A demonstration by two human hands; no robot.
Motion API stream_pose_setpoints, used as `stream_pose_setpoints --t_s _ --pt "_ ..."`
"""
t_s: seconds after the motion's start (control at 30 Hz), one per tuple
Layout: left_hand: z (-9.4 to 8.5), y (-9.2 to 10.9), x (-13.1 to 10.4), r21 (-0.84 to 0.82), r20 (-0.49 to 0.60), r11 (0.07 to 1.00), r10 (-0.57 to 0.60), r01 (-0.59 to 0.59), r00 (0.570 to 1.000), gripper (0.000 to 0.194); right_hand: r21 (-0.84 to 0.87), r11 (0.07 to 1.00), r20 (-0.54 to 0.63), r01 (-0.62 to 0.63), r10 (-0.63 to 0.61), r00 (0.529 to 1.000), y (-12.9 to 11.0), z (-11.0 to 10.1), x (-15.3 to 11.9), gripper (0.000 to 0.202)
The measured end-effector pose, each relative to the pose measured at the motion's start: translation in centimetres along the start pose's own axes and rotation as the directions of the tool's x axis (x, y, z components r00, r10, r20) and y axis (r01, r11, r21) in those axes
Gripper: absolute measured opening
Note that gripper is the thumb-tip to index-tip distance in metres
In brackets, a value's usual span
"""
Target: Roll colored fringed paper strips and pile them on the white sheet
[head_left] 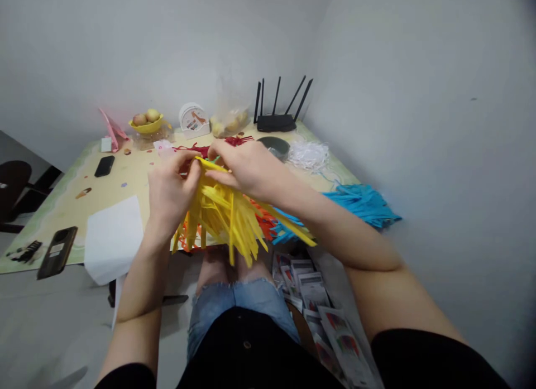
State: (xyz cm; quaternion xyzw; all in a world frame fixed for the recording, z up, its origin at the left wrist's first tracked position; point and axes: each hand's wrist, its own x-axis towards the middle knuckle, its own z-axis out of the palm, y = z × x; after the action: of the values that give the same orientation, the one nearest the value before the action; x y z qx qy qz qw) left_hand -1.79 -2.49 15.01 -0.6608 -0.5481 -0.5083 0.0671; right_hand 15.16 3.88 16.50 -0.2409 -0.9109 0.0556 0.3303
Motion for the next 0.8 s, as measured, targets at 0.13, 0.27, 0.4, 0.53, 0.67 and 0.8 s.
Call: stream_pose_setpoints --t_s 0.13,0.27,0.4,0.53,0.67,0.8 --pt "1.8 -0.7 0.2 0.023 -0.077 0.999 0.026 -0.024 0.997 0.020 -0.112 0.984 0.021 -0.139 0.142 0.990 -0.4 1.6 0.5 0.020" --pt "4.0 -3.3 0.3 0.002 -0.098 0.999 0.035 -0.035 0.995 0.035 -0.242 0.945 0.033 -0.220 0.235 0.971 0.4 1.7 2.0 0.020" --pt "5.3 -6.0 0.3 -0.005 0.008 0.998 -0.069 0.069 0.998 0.060 -0.235 0.951 -0.107 -0.203 0.182 0.977 2.7 2.1 3.7 0.023" --pt "5.6 -4.8 -0.1 -0.034 -0.026 0.998 -0.056 0.055 0.998 0.053 -0.327 0.913 -0.103 -0.245 0.223 0.969 3.5 2.3 4.6 0.028" --pt "6.8 -2.4 0.0 -0.335 -0.108 0.942 -0.066 0.026 0.992 0.038 -0.380 0.890 -0.027 -0.251 0.261 0.965 3.1 2.4 4.7 0.030" --pt "9.4 -3.2 1.7 -0.614 0.092 0.739 -0.281 0.276 0.955 0.024 -0.371 0.893 0.009 -0.256 0.279 0.960 3.2 2.7 4.3 0.033"
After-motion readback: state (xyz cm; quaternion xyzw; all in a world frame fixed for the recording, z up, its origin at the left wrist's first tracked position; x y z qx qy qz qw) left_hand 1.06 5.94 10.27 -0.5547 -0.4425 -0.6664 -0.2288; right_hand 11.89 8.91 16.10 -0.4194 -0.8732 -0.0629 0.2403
